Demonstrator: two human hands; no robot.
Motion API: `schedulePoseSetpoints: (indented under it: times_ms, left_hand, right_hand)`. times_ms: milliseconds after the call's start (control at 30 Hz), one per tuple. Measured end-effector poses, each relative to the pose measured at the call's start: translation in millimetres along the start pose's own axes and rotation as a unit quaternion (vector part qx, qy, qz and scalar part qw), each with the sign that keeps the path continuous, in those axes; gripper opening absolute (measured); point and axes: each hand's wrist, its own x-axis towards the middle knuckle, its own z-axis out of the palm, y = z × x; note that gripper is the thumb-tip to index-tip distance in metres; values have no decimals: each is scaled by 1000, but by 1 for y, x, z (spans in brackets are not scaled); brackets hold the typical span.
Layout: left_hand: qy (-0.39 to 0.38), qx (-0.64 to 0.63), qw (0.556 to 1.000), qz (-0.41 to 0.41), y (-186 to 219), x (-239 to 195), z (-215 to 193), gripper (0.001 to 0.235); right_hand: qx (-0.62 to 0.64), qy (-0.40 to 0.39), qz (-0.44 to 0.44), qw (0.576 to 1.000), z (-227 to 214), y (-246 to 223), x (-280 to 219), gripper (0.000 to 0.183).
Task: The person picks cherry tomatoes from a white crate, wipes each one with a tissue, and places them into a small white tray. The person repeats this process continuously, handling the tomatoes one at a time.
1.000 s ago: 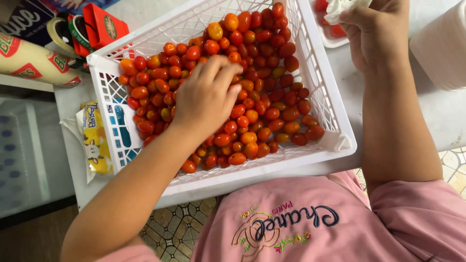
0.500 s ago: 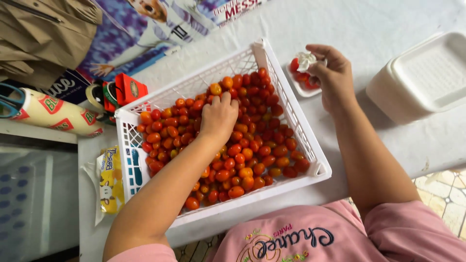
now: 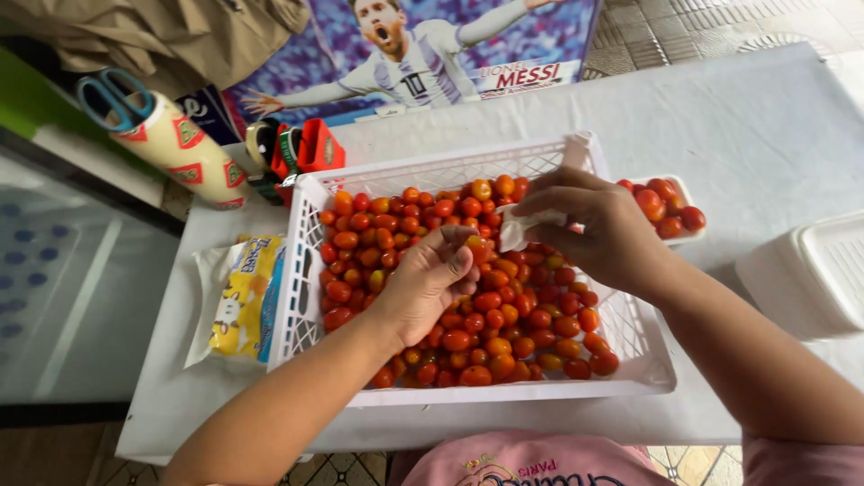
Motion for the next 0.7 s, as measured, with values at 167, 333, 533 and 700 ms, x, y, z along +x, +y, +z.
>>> schedulePoseSetpoints:
  times_ms: [167,333,533,700]
  left_hand:
    - [25,-71,997,27,8,-8,-6,24]
    - [37,-49,996,65,9,-10,-1,20]
    - [-7,-55,995,85,-1,-2,-2,28]
    - [-6,-71,991,115,-9,1,-4,37]
  right_hand:
    - [72,-96,-61,991,53,-29,24,18]
    - [249,-45,45,967,72,-10,10,14]
    - [325,-35,171,929,69,6,1,25]
    - [367,-22,171,914,70,21,-1,23]
